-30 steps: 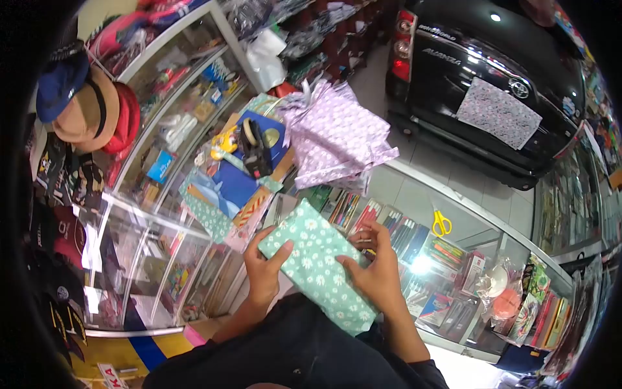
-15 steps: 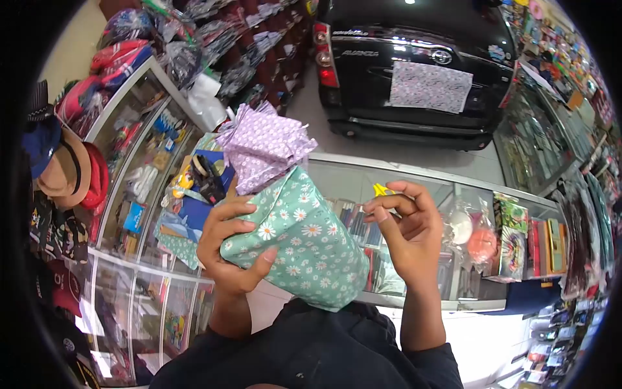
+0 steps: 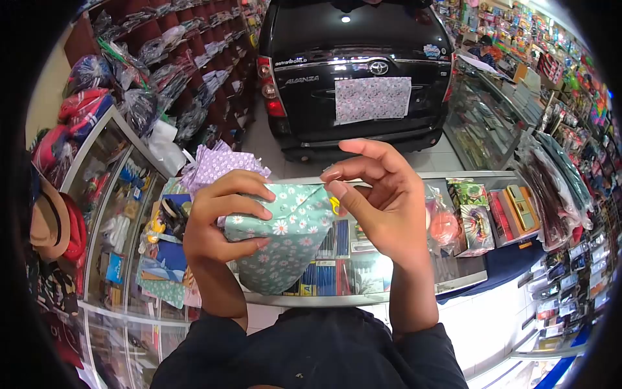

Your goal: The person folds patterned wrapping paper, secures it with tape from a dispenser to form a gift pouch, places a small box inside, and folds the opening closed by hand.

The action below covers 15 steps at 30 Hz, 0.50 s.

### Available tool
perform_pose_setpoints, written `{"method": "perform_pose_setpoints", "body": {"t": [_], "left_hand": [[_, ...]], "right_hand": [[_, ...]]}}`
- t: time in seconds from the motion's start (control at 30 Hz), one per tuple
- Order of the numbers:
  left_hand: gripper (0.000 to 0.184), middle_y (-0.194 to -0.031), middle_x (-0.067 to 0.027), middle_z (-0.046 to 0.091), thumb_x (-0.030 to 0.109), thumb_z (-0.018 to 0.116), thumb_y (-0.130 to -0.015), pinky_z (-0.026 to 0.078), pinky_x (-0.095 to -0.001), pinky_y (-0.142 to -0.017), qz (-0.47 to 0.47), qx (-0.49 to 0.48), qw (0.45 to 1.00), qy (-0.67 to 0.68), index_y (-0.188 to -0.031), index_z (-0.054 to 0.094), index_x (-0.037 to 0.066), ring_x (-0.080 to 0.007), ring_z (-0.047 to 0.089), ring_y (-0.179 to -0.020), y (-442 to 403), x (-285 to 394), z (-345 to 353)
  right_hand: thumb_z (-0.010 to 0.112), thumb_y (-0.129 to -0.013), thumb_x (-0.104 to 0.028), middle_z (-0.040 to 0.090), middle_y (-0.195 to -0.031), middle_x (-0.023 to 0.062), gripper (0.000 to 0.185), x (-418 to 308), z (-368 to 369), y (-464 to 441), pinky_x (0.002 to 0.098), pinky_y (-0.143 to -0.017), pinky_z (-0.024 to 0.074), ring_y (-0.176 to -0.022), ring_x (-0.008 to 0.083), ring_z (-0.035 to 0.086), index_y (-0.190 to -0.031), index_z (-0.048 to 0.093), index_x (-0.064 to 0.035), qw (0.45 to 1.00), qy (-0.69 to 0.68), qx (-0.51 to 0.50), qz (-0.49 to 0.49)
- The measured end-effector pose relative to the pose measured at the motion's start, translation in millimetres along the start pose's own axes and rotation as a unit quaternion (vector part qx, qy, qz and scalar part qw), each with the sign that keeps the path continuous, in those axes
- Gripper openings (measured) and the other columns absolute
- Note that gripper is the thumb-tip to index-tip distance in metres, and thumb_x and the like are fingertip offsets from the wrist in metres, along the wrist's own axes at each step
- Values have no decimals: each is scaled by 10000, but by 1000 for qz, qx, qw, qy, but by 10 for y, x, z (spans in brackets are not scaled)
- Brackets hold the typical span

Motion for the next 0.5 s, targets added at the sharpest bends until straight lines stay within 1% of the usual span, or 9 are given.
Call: {"method": "perform_pose_setpoints", "body": {"t": [0.1,0.13,0.2,0.3,0.33,0.37,0.43,0.47,0.5], "left_hand": [[420,-1119,-154,729,73,870,-559,521,-482,-962,1,-16,1000,20,-965,764,51,-380,678,-1103,-30,-113,-15],[423,-1143,-158,722,73,873,-558,518,-481,-969,3,-20,999,32,-968,772,54,-381,674,-1115,-22,-165,-20],[429,-1168,-166,713,74,877,-554,518,-475,-967,-1,-16,999,38,-971,779,58,-378,674,-1120,-11,-212,-40],[444,-1217,-184,695,78,887,-542,519,-462,-966,-20,-2,999,44,-976,793,65,-369,674,-1130,28,-233,-57],[453,-1241,-195,684,80,893,-534,519,-454,-966,-34,5,998,44,-977,799,69,-364,674,-1136,40,-246,-77],[453,-1241,-195,684,80,893,-534,519,-454,-966,-34,10,998,42,-977,799,69,-364,674,-1136,55,-262,-95],[455,-1262,-212,673,83,900,-528,519,-439,-969,-46,0,997,59,-973,805,76,-357,675,-1145,68,-314,-128],[397,-1287,-183,657,69,890,-624,547,-423,-959,-41,-7,998,52,-1008,789,70,-355,669,-1181,45,-295,-161],[397,-1287,-183,657,69,890,-624,547,-423,-959,-43,-4,998,51,-1008,789,70,-355,669,-1181,37,-321,-167]], "right_hand": [[709,-931,101,760,-1052,148,474,-54,74,-115,243,-723,556,-953,135,717,-1372,547,34,1000,-5,-9,5],[709,-931,101,760,-1052,148,474,-50,79,-171,243,-723,556,-953,135,717,-1372,547,34,1000,-3,-8,5],[713,-932,85,770,-1039,141,481,-70,135,-288,247,-765,543,-937,118,712,-1379,547,26,991,83,-77,-71],[724,-934,58,778,-1028,134,489,-62,187,-434,241,-796,528,-919,102,708,-1388,547,21,992,72,-84,-62],[705,-949,47,783,-1034,135,488,-83,216,-450,266,-864,523,-962,122,710,-1404,528,33,993,76,-80,-33],[705,-949,47,783,-1034,135,488,-57,242,-483,266,-864,523,-962,122,710,-1404,528,33,993,77,-84,-34],[674,-962,52,785,-1053,144,494,3,287,-561,328,-975,508,-1033,154,704,-1425,501,51,991,47,-94,-87],[632,-991,26,779,-1106,168,509,61,295,-576,393,-1089,459,-1175,211,672,-1465,450,66,992,23,-107,-69],[632,-991,26,779,-1106,168,509,116,308,-586,393,-1089,459,-1175,211,672,-1465,450,66,991,22,-110,-68]]}}
Point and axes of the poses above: each hand's wrist, its own y-axis away from the middle knuckle, its own z-axis out of the palm, x = y × z, the point moved 3 cm from there along -y, towards the middle knuckle
